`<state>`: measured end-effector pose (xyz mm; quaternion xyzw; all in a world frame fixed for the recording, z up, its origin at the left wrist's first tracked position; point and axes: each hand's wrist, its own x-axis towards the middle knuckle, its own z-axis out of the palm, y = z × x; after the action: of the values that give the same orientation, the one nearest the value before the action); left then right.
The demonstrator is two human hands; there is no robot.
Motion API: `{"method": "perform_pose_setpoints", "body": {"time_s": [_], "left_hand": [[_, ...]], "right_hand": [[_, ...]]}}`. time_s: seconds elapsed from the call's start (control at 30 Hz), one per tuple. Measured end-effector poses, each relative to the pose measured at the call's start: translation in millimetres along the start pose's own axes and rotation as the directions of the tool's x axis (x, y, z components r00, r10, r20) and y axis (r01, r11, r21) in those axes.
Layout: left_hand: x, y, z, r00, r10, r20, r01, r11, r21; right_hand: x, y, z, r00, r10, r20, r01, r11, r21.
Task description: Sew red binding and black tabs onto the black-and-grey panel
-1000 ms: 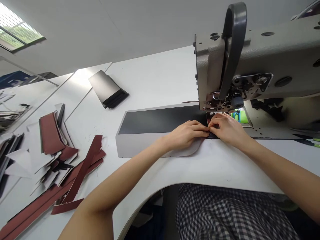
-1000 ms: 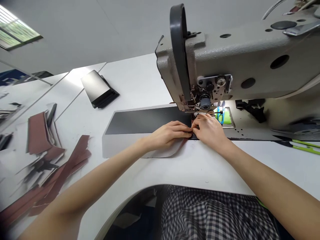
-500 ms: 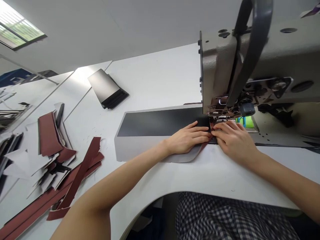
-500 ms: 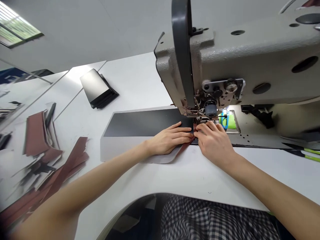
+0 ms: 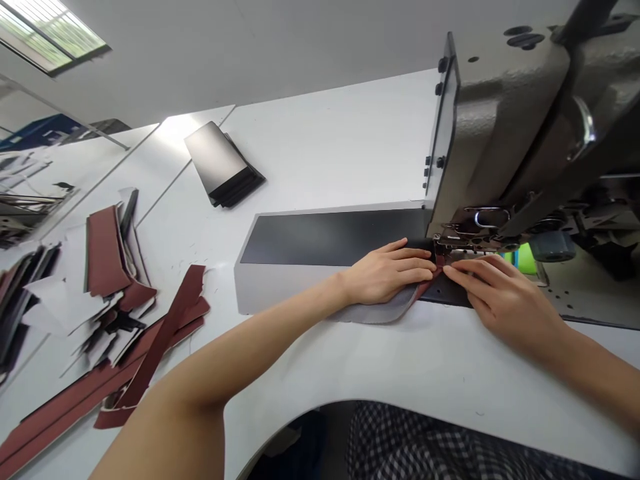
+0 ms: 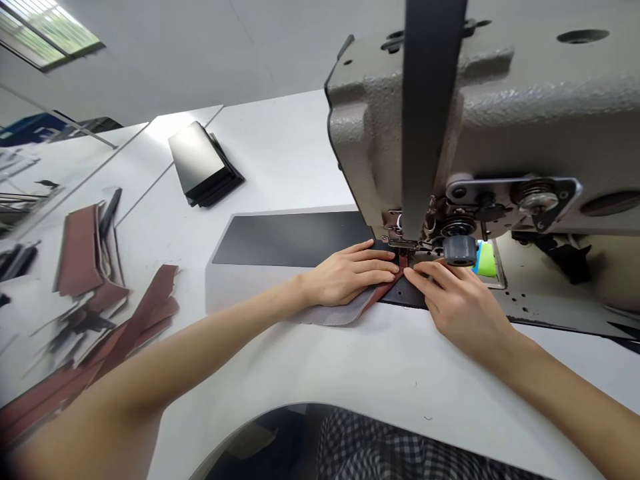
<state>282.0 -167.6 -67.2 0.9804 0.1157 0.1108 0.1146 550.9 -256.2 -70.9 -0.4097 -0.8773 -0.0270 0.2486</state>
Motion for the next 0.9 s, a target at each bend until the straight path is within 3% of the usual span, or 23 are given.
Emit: {"method": "perform_pose_setpoints", "body": {"time_s": [0.1, 0.27, 0.6, 0.9], "left_hand": [[-1, 0, 1, 1.000, 0.000, -0.020, 0.001, 1.000, 0.010], [-2, -2, 2, 0.999, 0.036, -0.019, -0.035, 0.999, 0.037], [3, -7, -1, 0.998, -0.041, -0.044, 0.041, 0.999, -0.017], [9, -14, 0, 0.996, -0.067, -0.067, 0.063, 0.996, -0.062]], "right_hand": [[1, -5, -1, 0.999, -0.032, 0.032, 0.036, 0.991, -0.126], [9, -17, -3, 0.999, 0.026, 0.047, -0.012, 0.966, -0.258], [19, -8, -3, 0.982, 0.099, 0.158, -0.059, 0.968, -0.243], [12, -8, 10, 0.993, 0.093, 0.068, -0.069, 0.953, -0.296]]}}
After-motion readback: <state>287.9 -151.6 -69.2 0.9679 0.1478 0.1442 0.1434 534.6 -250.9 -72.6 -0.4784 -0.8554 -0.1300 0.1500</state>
